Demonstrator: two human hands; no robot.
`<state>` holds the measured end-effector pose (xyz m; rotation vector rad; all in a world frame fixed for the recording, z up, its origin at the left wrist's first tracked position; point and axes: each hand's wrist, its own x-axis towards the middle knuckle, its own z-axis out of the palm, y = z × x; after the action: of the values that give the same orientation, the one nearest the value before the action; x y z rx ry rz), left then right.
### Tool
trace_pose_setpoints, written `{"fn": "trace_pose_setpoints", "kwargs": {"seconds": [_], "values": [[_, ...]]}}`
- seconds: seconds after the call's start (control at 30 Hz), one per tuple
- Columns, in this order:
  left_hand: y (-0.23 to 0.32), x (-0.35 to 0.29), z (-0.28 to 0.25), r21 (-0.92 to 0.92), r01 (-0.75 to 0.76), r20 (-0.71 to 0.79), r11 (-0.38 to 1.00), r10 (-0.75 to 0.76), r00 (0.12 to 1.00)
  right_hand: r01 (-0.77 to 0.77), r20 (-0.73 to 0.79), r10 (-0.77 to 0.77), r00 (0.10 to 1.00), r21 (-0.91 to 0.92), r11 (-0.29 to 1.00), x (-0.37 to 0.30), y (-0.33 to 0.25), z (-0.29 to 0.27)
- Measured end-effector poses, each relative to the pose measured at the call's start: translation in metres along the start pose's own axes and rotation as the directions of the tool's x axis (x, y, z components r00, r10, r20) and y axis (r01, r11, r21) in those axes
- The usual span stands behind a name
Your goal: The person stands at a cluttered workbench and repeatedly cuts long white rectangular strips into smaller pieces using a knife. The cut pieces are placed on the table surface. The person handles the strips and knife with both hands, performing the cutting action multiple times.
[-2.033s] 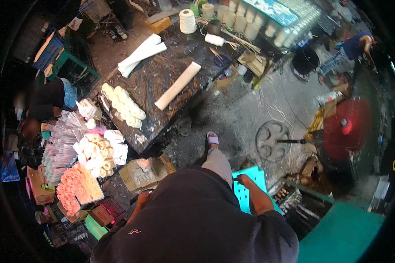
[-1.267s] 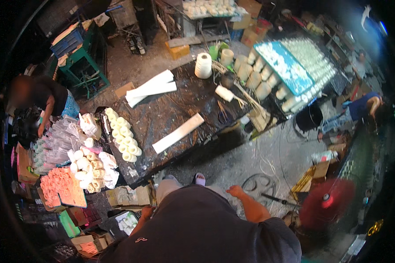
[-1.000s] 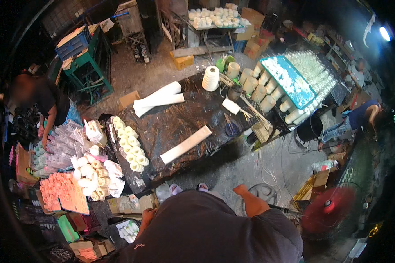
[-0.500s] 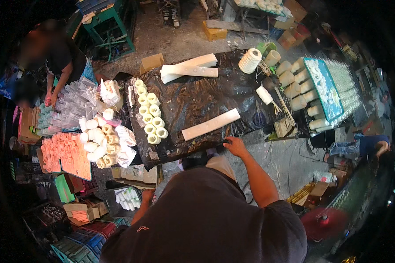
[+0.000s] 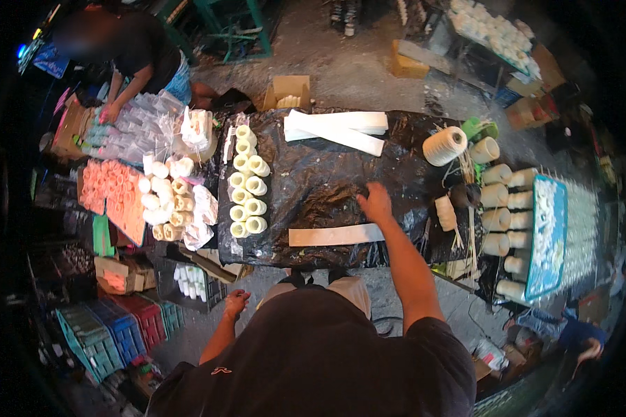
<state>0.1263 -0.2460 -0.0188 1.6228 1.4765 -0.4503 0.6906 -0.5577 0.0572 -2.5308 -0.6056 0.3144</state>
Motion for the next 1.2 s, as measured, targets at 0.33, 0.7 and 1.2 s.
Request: {"fn": "trace_pose_setpoints", "kwargs": {"seconds": [0.33, 0.7, 1.2], "values": [[0.033, -0.135, 0.019, 0.066, 0.069, -0.127, 0.995, -0.060, 0.990, -0.009, -0.031, -0.001, 1.000, -0.328, 0.944, 0.143, 0.006, -0.009], [0.024, -0.186, 0.031, 0.016, 0.258, -0.155, 0.966, -0.252, 0.955, 0.113, -0.017, -0.129, 0.992, -0.371, 0.922, 0.164, 0.023, -0.007], [0.041, -0.208, 0.043, 0.192, 0.247, -0.140, 0.950, -0.223, 0.965, 0.472, 0.260, -0.393, 0.882, -0.495, 0.730, 0.247, -0.028, -0.078]]}}
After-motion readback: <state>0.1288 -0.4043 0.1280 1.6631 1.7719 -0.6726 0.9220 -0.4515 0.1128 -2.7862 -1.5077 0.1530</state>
